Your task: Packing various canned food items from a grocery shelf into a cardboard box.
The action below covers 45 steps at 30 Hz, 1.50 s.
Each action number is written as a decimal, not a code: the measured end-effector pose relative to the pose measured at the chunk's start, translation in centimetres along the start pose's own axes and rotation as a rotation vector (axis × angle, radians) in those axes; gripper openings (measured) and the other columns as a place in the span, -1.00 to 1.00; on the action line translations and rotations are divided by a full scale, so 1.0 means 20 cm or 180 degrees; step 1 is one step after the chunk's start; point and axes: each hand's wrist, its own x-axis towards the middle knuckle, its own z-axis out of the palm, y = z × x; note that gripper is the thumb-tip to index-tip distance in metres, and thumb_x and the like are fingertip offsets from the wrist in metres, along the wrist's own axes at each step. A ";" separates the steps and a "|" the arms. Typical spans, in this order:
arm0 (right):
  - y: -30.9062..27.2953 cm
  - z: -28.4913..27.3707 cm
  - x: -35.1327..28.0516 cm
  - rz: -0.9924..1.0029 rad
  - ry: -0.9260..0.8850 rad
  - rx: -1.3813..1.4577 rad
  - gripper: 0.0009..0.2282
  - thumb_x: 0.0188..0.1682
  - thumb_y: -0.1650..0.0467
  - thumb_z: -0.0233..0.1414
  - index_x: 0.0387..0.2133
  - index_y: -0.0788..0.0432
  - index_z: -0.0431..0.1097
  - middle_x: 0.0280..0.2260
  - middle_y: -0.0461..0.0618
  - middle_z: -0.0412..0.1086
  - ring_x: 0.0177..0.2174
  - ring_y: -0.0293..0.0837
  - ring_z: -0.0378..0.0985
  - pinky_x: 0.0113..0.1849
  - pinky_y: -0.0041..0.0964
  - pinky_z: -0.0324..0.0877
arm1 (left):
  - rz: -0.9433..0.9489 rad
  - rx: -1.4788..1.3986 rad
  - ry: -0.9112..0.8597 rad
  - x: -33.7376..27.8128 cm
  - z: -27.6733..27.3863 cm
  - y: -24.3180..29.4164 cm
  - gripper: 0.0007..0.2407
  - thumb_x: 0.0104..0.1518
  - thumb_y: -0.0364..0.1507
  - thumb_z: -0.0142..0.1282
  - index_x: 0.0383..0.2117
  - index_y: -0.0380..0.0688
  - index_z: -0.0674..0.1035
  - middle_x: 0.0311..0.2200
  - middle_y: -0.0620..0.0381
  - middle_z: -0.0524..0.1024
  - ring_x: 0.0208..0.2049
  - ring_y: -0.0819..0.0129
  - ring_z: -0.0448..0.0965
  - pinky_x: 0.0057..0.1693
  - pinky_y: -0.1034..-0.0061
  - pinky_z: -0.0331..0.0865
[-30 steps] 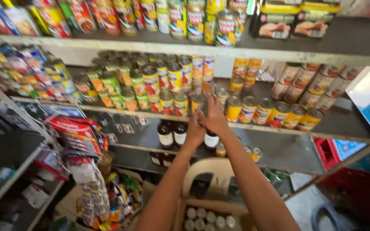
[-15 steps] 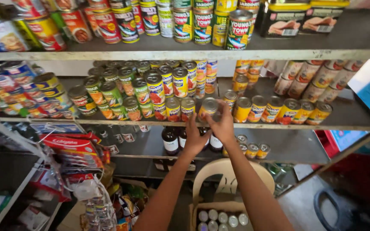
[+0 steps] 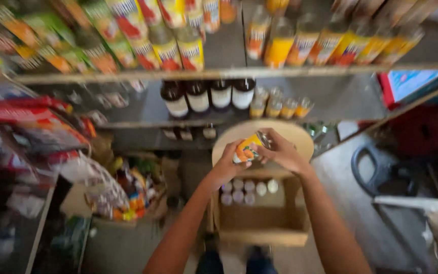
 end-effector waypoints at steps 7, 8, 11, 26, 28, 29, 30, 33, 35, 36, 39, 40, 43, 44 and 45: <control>0.93 -0.07 -0.23 0.0379 -0.0276 0.0493 -0.56 -0.08 0.47 0.23 0.04 0.22 0.21 -0.23 -0.02 0.47 -0.27 -0.28 0.57 -0.27 -0.31 0.56 | -0.0520 0.0170 -0.0257 -0.40 0.55 -0.75 -0.37 0.03 -0.45 0.35 0.30 -0.08 0.33 0.24 -0.01 0.36 0.28 0.12 0.34 0.37 0.30 0.20; 1.00 -0.07 -0.26 0.0506 -0.0094 0.0097 -0.57 -0.10 0.46 0.23 0.05 0.17 0.28 -0.25 -0.03 0.48 -0.30 -0.29 0.54 -0.27 -0.33 0.53 | -0.0917 0.0075 -0.0247 -0.43 0.62 -0.86 -0.38 0.07 -0.43 0.31 0.31 -0.05 0.31 0.27 0.01 0.31 0.29 0.13 0.34 0.36 0.29 0.22; 1.45 -0.10 -0.31 0.0647 0.0231 -0.0524 -0.58 -0.13 0.46 0.24 0.03 0.14 0.35 -0.28 0.00 0.48 -0.33 -0.27 0.50 -0.27 -0.32 0.47 | -0.1819 0.0083 -0.0394 -0.55 0.81 -1.17 -0.43 0.16 -0.40 0.20 0.34 -0.02 0.25 0.36 0.02 0.18 0.33 0.09 0.25 0.36 0.23 0.20; 2.56 0.31 -0.16 0.1006 0.1334 -0.0241 -0.46 -0.15 0.40 0.31 0.06 0.23 0.20 -0.03 0.14 0.35 -0.05 -0.05 0.41 -0.03 -0.19 0.38 | -0.1905 0.2929 -0.1405 -0.63 1.02 -1.29 -0.29 0.02 -0.58 0.13 0.39 -0.19 0.09 0.45 -0.04 -0.17 0.47 -0.05 -0.19 0.45 -0.08 -0.24; 2.54 0.33 -0.13 0.0935 0.1311 0.0118 -0.48 -0.13 0.43 0.26 0.08 0.21 0.19 0.00 0.12 0.33 -0.03 -0.06 0.40 -0.03 -0.19 0.41 | -0.2016 0.2984 -0.1530 -0.67 1.04 -1.36 -0.29 0.03 -0.58 0.10 0.39 -0.19 0.05 0.47 -0.04 -0.23 0.47 -0.04 -0.24 0.43 -0.11 -0.27; 2.49 0.33 -0.12 0.1070 0.1254 0.0404 -0.50 -0.12 0.44 0.24 0.08 0.19 0.20 0.00 0.11 0.36 -0.03 -0.08 0.41 -0.01 -0.20 0.40 | -0.1925 0.3056 -0.1422 -0.68 1.05 -1.38 -0.31 0.05 -0.58 0.06 0.40 -0.19 0.05 0.48 -0.03 -0.24 0.48 -0.03 -0.25 0.44 -0.11 -0.25; 2.44 0.32 -0.11 0.1202 0.1200 0.0689 -0.53 -0.10 0.44 0.21 0.08 0.17 0.21 0.00 0.09 0.39 -0.02 -0.09 0.42 0.00 -0.22 0.39 | -0.1828 0.3128 -0.1314 -0.69 1.05 -1.40 -0.32 0.08 -0.59 0.01 0.41 -0.19 0.05 0.50 -0.03 -0.24 0.49 -0.02 -0.26 0.44 -0.11 -0.23; 2.65 0.31 -0.10 0.1205 0.1311 0.0415 -0.55 -0.08 0.45 0.15 0.11 0.17 0.24 0.06 0.06 0.36 0.00 -0.09 0.42 0.00 -0.22 0.40 | -0.1811 0.2877 -0.1076 -0.68 1.05 -1.37 -0.32 0.10 -0.59 -0.05 0.46 -0.11 0.07 0.48 0.00 -0.24 0.47 -0.01 -0.25 0.43 -0.10 -0.19; 2.64 0.31 -0.08 0.1348 0.1488 0.0466 -0.55 -0.08 0.43 0.21 0.06 0.19 0.21 0.00 0.07 0.37 -0.04 -0.08 0.42 -0.03 -0.21 0.39 | -0.1840 0.2939 -0.1136 -0.67 1.06 -1.40 -0.37 0.12 -0.57 -0.06 0.43 -0.10 0.12 0.48 0.02 -0.24 0.47 -0.01 -0.25 0.42 -0.10 -0.19; 2.63 0.31 -0.07 0.1496 0.1655 0.0516 -0.54 -0.09 0.41 0.28 0.01 0.22 0.19 -0.06 0.08 0.37 -0.09 -0.08 0.42 -0.06 -0.20 0.39 | -0.1883 0.2999 -0.1193 -0.67 1.07 -1.42 -0.41 0.15 -0.55 -0.08 0.40 -0.09 0.17 0.47 0.04 -0.24 0.46 -0.02 -0.24 0.42 -0.11 -0.18; 2.63 0.29 -0.06 0.1267 0.1511 -0.0722 -0.69 -0.07 0.37 0.23 -0.15 0.27 0.36 -0.23 0.20 0.50 -0.22 0.05 0.56 -0.16 -0.10 0.47 | -0.2166 0.3182 -0.1393 -0.66 1.09 -1.41 -0.55 0.22 -0.49 -0.10 0.29 -0.17 0.27 0.50 0.09 -0.24 0.49 -0.02 -0.24 0.39 -0.10 -0.11; 2.61 0.28 -0.07 0.1251 0.1522 -0.0733 -0.69 -0.07 0.37 0.23 -0.15 0.27 0.36 -0.23 0.20 0.50 -0.22 0.05 0.56 -0.16 -0.10 0.47 | -0.2148 0.3181 -0.1379 -0.65 1.10 -1.40 -0.55 0.22 -0.49 -0.10 0.29 -0.17 0.27 0.50 0.09 -0.24 0.49 -0.02 -0.24 0.39 -0.10 -0.11; 2.62 0.27 -0.12 0.1042 0.1245 -0.1011 -0.75 0.03 0.29 0.19 -0.27 0.28 0.44 -0.28 0.31 0.51 -0.27 0.19 0.58 -0.21 -0.01 0.46 | -0.2194 0.3159 -0.1321 -0.64 1.11 -1.39 -0.55 0.17 -0.46 -0.01 0.25 -0.21 0.33 0.49 0.04 -0.15 0.48 -0.04 -0.17 0.40 -0.06 -0.06; 2.67 0.28 -0.14 0.1146 0.1230 -0.1040 -0.77 0.02 0.30 0.13 -0.25 0.26 0.44 -0.26 0.32 0.50 -0.25 0.23 0.56 -0.21 0.01 0.45 | -0.2064 0.3092 -0.1111 -0.66 1.11 -1.41 -0.51 0.12 -0.46 0.06 0.25 -0.22 0.35 0.45 -0.01 -0.05 0.45 -0.05 -0.09 0.42 -0.02 -0.02; 2.71 0.29 -0.17 0.1250 0.1215 -0.1067 -0.79 0.02 0.32 0.08 -0.23 0.25 0.43 -0.24 0.34 0.49 -0.24 0.27 0.54 -0.22 0.04 0.44 | -0.1934 0.3021 -0.0903 -0.67 1.11 -1.42 -0.47 0.06 -0.46 0.13 0.25 -0.23 0.37 0.41 -0.06 0.05 0.42 -0.07 0.00 0.45 0.03 0.02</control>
